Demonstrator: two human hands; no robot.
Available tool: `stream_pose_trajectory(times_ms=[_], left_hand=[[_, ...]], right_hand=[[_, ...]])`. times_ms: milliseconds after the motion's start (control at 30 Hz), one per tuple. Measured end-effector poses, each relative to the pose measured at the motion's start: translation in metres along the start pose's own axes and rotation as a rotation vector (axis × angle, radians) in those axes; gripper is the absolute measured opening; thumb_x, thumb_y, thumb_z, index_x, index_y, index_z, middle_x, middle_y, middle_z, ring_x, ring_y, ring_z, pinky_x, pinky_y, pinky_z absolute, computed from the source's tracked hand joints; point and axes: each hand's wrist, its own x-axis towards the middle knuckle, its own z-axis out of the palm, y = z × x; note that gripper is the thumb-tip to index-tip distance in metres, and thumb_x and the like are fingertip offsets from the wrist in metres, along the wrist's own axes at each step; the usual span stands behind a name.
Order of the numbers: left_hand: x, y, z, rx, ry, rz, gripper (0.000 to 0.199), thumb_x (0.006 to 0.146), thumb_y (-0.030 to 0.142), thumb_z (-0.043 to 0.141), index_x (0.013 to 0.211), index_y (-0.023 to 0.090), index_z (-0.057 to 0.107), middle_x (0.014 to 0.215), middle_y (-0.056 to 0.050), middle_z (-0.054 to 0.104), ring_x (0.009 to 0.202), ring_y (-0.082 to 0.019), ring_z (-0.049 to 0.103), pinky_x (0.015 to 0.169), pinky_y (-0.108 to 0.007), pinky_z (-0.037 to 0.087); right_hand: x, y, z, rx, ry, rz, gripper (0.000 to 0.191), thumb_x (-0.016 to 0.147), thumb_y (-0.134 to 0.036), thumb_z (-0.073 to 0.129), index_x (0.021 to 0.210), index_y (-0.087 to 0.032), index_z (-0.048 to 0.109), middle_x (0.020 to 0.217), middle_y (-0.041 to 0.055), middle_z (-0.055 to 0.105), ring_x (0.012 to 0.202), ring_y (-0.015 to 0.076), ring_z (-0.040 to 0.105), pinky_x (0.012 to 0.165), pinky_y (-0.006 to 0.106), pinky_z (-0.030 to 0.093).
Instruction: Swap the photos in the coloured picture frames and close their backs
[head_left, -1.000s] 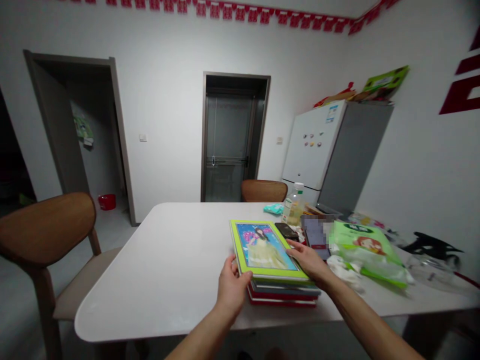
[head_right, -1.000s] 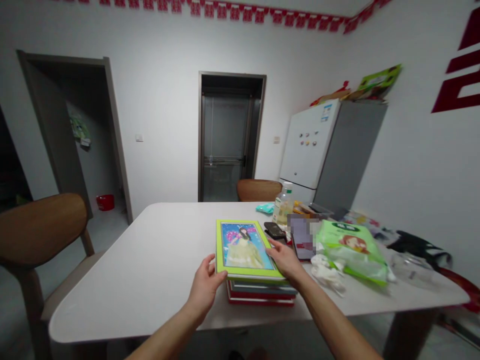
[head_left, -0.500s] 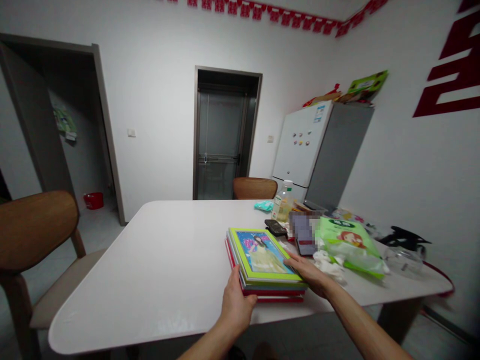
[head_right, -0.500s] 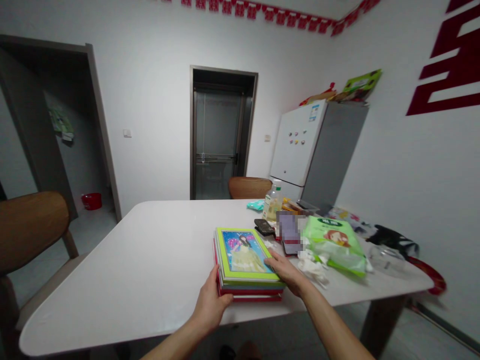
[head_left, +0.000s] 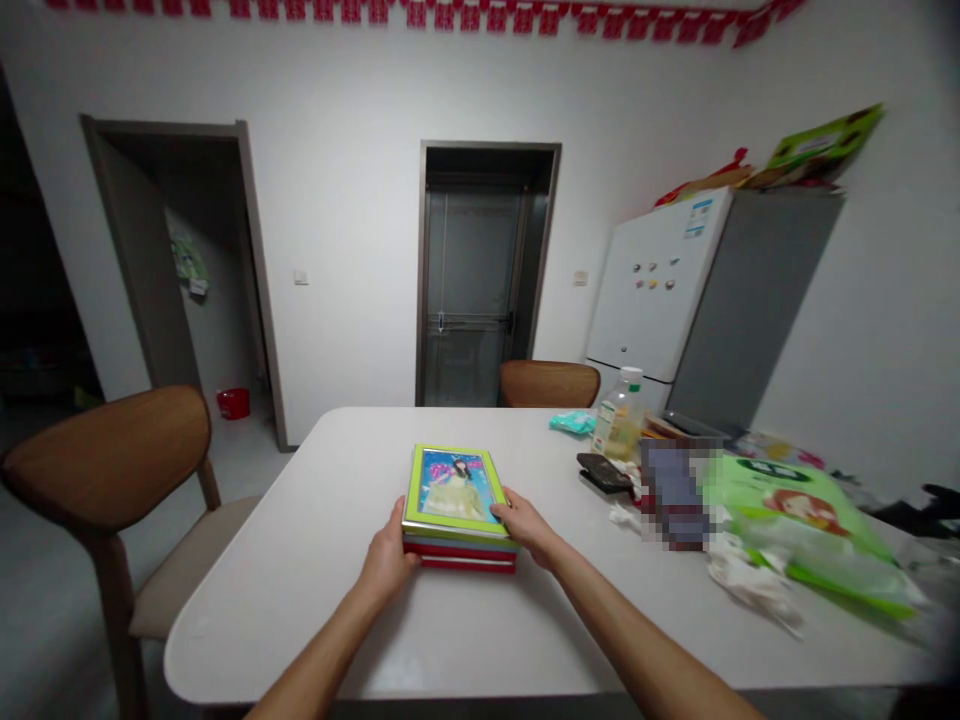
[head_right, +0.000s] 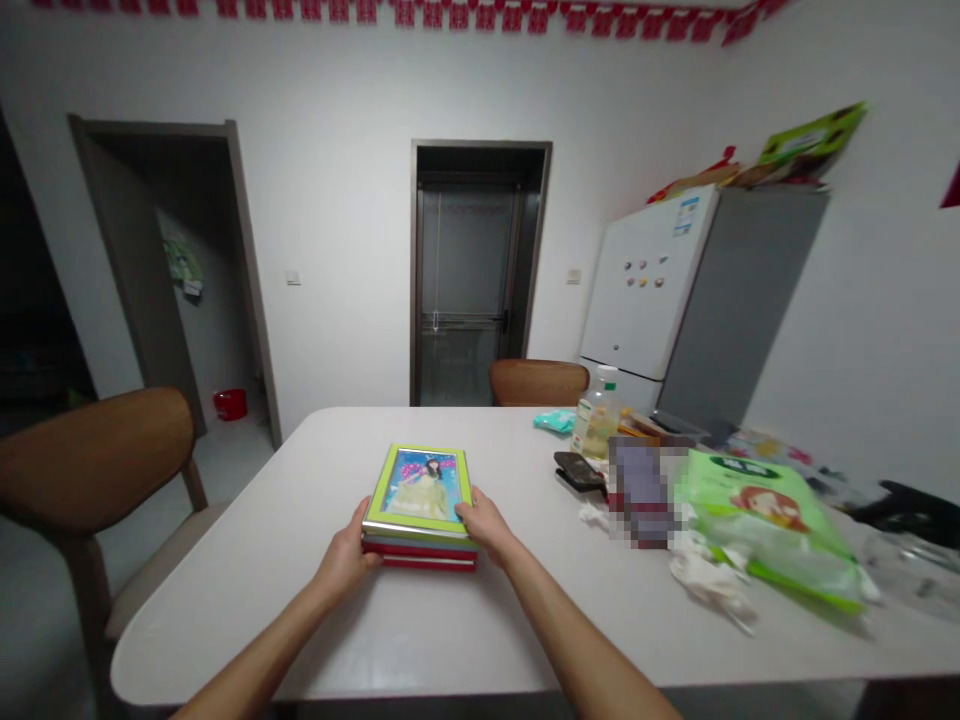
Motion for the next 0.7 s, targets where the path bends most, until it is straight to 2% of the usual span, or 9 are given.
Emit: stream_pose_trajectory(times_ms=[133,267,367,467,533,600,700], left_hand=[[0.009,-0.016,-0.02,0.011,0.059,-0.029,0.079,0.057,0.002,0.052,0.128,0.02,0.023,0.102,-0.003,0.06,0.087,-0.017,0.057,0.076,-0.024,0.04],[0.009,-0.019,-0.022,-0.035,0.102,-0.041,0.075,0.057,0.002,0.052,0.126,0.018,0.027,0.096,-0.003,0.062,0.083,-0.016,0.058,0.072,-0.022,0.041],[0.005,-0.02,-0.023,-0.092,0.147,-0.056,0.07,0.057,0.002,0.053,0.121,0.02,0.034,0.096,-0.003,0.062,0.085,-0.016,0.057,0.073,-0.022,0.041],[0.002,-0.016,-0.033,-0.152,0.238,-0.083,0.063,0.056,0.003,0.055,0.115,0.016,0.041,0.092,-0.005,0.061,0.084,-0.018,0.057,0.073,-0.025,0.04],[0.003,-0.003,-0.043,-0.201,0.32,-0.087,0.057,0.059,0.007,0.054,0.115,0.013,0.041,0.084,-0.004,0.06,0.079,-0.017,0.056,0.073,-0.028,0.04],[0.006,0.023,-0.054,-0.267,0.381,-0.059,0.054,0.066,0.014,0.051,0.118,0.013,0.036,0.072,0.001,0.056,0.068,-0.013,0.054,0.069,-0.027,0.041],[0.007,0.078,-0.067,-0.393,0.355,0.039,0.062,0.069,0.019,0.051,0.126,0.018,0.025,0.06,0.008,0.048,0.053,-0.008,0.049,0.058,-0.021,0.04]], right_hand=[[0.026,-0.011,0.027,-0.023,-0.031,-0.027,0.037,0.068,-0.023,0.038,0.103,-0.017,0.05,0.08,0.0016,0.063,0.066,0.0132,0.056,0.048,0.019,0.039],[0.035,-0.018,0.033,-0.065,-0.033,-0.04,0.038,0.068,-0.023,0.04,0.103,-0.016,0.052,0.081,0.0025,0.063,0.067,0.014,0.057,0.048,0.02,0.041],[0.035,-0.022,0.029,-0.107,0.037,-0.042,0.042,0.069,-0.026,0.04,0.109,-0.015,0.05,0.086,0.0057,0.061,0.068,0.0146,0.056,0.051,0.021,0.041],[0.03,-0.031,0.027,-0.153,0.179,-0.069,0.054,0.071,-0.026,0.039,0.123,-0.012,0.036,0.092,0.0087,0.057,0.073,0.0146,0.053,0.059,0.023,0.041],[0.02,-0.046,0.032,-0.144,0.255,-0.171,0.059,0.07,-0.024,0.04,0.127,-0.012,0.03,0.085,0.0059,0.056,0.07,0.0133,0.051,0.063,0.023,0.04],[0.003,-0.069,0.042,-0.028,0.249,-0.35,0.06,0.069,-0.022,0.041,0.127,-0.014,0.03,0.068,-0.0006,0.051,0.059,0.0107,0.046,0.06,0.023,0.039],[-0.032,-0.114,0.057,0.38,0.042,-0.573,0.069,0.068,-0.019,0.042,0.132,-0.022,0.016,0.055,-0.0082,0.04,0.045,0.0071,0.035,0.045,0.019,0.033]])
